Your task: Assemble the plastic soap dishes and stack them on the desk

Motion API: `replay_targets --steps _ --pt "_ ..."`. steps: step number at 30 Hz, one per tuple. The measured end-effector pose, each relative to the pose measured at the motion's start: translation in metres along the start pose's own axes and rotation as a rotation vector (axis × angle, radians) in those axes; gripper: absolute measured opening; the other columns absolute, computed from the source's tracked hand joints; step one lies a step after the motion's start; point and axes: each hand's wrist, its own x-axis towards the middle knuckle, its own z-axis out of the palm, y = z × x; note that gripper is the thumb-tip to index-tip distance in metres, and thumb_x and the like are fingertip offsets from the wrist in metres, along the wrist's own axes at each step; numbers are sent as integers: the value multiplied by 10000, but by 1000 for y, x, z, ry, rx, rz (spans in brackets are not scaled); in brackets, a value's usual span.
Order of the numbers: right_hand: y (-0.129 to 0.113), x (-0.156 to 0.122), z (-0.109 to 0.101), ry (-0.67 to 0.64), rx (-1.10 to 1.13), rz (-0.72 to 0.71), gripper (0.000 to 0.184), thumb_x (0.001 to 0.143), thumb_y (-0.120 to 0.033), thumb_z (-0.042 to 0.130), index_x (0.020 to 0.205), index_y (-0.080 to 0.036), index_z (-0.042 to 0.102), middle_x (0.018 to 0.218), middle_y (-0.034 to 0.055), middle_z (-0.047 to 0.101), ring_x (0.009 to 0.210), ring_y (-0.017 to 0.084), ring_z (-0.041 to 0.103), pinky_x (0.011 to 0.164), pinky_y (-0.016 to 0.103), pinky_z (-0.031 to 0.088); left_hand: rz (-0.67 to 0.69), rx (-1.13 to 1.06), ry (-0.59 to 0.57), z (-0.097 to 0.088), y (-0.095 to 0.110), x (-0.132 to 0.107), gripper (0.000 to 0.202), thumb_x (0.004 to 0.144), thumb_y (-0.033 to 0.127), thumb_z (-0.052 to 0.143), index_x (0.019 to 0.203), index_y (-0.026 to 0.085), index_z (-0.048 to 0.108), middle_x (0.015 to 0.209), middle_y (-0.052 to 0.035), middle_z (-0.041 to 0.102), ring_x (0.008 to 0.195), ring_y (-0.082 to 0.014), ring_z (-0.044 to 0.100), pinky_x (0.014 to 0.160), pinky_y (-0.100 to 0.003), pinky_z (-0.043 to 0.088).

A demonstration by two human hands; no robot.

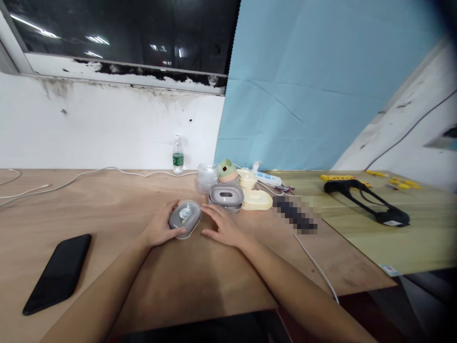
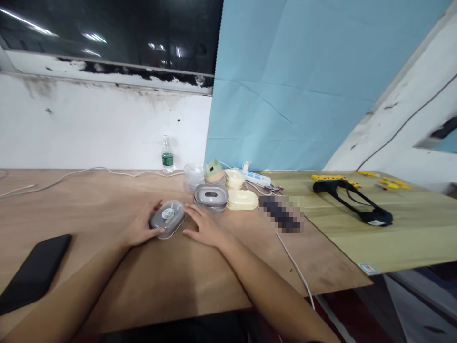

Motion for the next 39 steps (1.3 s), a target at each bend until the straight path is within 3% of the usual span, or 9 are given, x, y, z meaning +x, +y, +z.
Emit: replay_targets --steps 4,9,14,17,21,26,29,33,39 --pt "0 -1 4 -99 -8 -17 779 803 -449 653 1458 -252 282 1493 132 326 1346 290 356 1060 499 367 23 20 -46 -1 9 0 900 655 486 736 1412 202 340 1399 -139 460 1252 -313 480 1030 -456 410" --pt "3 -2 6 -26 11 19 594 836 -392 630 1377 -252 428 1395 116 457 1261 256 462 1028 452 405 111 -32 -146 -6 10 -2 718 737 354 669 1387 225 393 1430 -112 441 1290 -293 446 1068 -441 373" --pt "2 -2 5 -78 -7 59 656 827 -474 623 1403 -257 396 1450 120 409 1300 276 428 1023 479 395 180 4 -191 -2 10 -3 754 732 414 680 1395 210 384 1468 -140 379 1319 -318 403 1083 -471 342" --pt "4 -2 4 -85 26 73 583 853 -475 591 1371 -249 447 1418 114 460 1280 264 456 1027 464 392 144 76 -165 1 13 -3 849 669 512 726 1392 221 391 1451 -141 390 1274 -325 448 1045 -453 392" --pt "9 -3 4 44 97 82 433 890 -418 558 1290 -256 533 1329 93 556 1196 245 535 997 434 426 176 85 -94 -2 19 -1 651 774 499 637 1330 210 462 1351 -132 493 1220 -288 496 1012 -410 426" --pt "7 -5 2 180 174 83 472 905 -362 537 1355 -252 445 1198 85 625 948 198 637 887 386 505 221 5 59 -6 22 -1 534 812 440 615 1267 182 509 1301 -137 538 1203 -283 505 1016 -414 409" --pt "3 -4 1 257 157 69 581 892 -322 551 1424 -258 327 1304 110 550 982 207 629 879 395 522 132 -150 192 0 20 -3 422 873 444 529 1188 166 560 1177 -132 617 1089 -264 580 945 -398 451" --pt "2 -2 3 290 50 -96 620 900 -211 517 1454 -287 248 1417 116 437 1194 233 530 962 435 488 -112 -435 314 12 22 -3 433 932 504 377 1026 150 608 877 -90 686 661 -173 636 648 -310 525" --pt "7 -2 3 325 -75 -168 640 886 -278 583 1447 -284 275 1335 124 507 1200 235 517 962 426 490 -297 -707 418 17 37 0 571 842 560 517 1237 150 480 660 -15 660 474 -132 544 454 -234 458"
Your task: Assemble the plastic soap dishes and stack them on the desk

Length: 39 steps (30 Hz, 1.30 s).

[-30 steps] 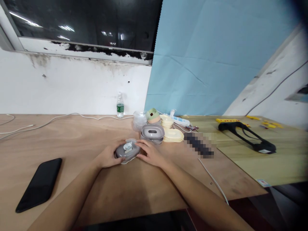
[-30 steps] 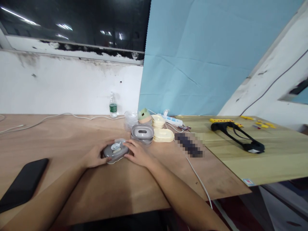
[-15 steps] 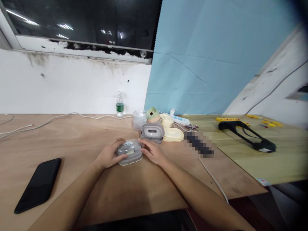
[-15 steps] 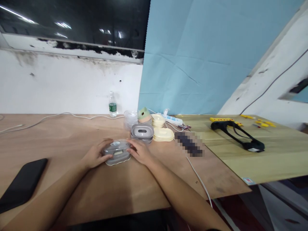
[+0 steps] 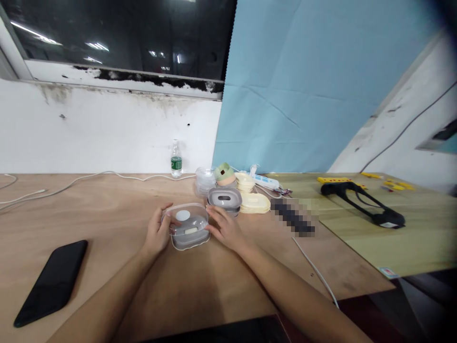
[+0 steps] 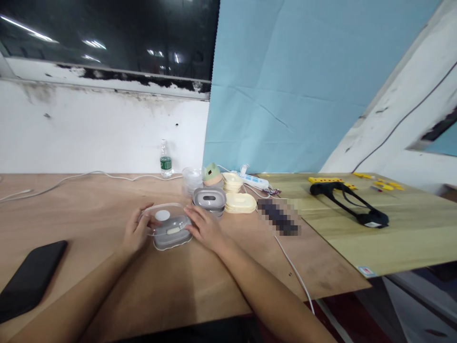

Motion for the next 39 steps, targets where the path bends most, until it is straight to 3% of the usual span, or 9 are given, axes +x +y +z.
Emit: replay_targets --steps 6,10,13,16,23,28,33,36,39 --pt "-1 9 -10 83 -149 -204 297 855 -255 631 1152 -253 616 1201 103 602 993 206 604 810 338 513 -55 -156 -53 -1 -3 5 601 826 572 497 1228 126 500 500 20 593 388 -126 480 400 -215 362" --pt "1 24 -21 67 -206 -304 98 844 -289 647 883 -201 666 1046 86 665 876 186 605 749 310 488 -47 -273 -15 -4 -10 11 727 838 699 296 1236 118 475 567 -10 616 446 -157 530 477 -272 422" --pt "19 51 -33 32 -251 -132 120 897 -266 564 859 -196 654 867 58 671 807 175 580 758 309 465 144 3 11 -9 -11 12 616 857 629 400 1224 146 506 855 -78 677 788 -207 632 754 -356 484" --pt "52 88 -44 -12 -394 113 200 931 -291 491 937 -188 663 915 87 650 911 214 555 826 337 435 343 434 -152 -15 -11 10 532 825 533 553 1226 185 531 1162 -116 610 1102 -263 546 977 -441 393" --pt "106 135 -38 -407 -575 280 238 881 -225 554 1078 -195 686 984 90 647 959 209 556 855 302 402 446 783 -408 -16 -13 9 722 750 615 604 1314 180 488 1332 -148 494 1240 -316 440 1039 -467 349" --pt "99 134 -33 -404 -573 267 247 903 -321 525 1045 -216 698 982 92 666 956 232 569 854 348 378 406 832 -499 -14 -16 10 871 666 697 628 1351 189 450 1354 -164 480 1237 -352 427 1031 -503 314" --pt "79 130 -36 -180 -494 236 221 898 -301 526 1002 -199 692 985 93 669 958 244 569 856 381 386 392 826 -552 -12 -18 9 1006 543 704 709 1376 221 420 1345 -142 513 1221 -364 448 1038 -511 277" --pt "52 104 -30 19 -327 165 200 902 -284 510 964 -194 678 930 78 669 928 230 581 850 380 427 379 781 -525 -13 -15 8 973 537 634 755 1362 225 442 1325 -135 539 1204 -364 479 1035 -506 293" --pt "17 59 -18 66 -131 107 172 883 -270 537 998 -232 660 952 60 665 956 225 591 865 392 464 321 633 -449 -14 -9 7 888 581 572 760 1345 226 469 1307 -127 559 1171 -357 521 989 -470 372"
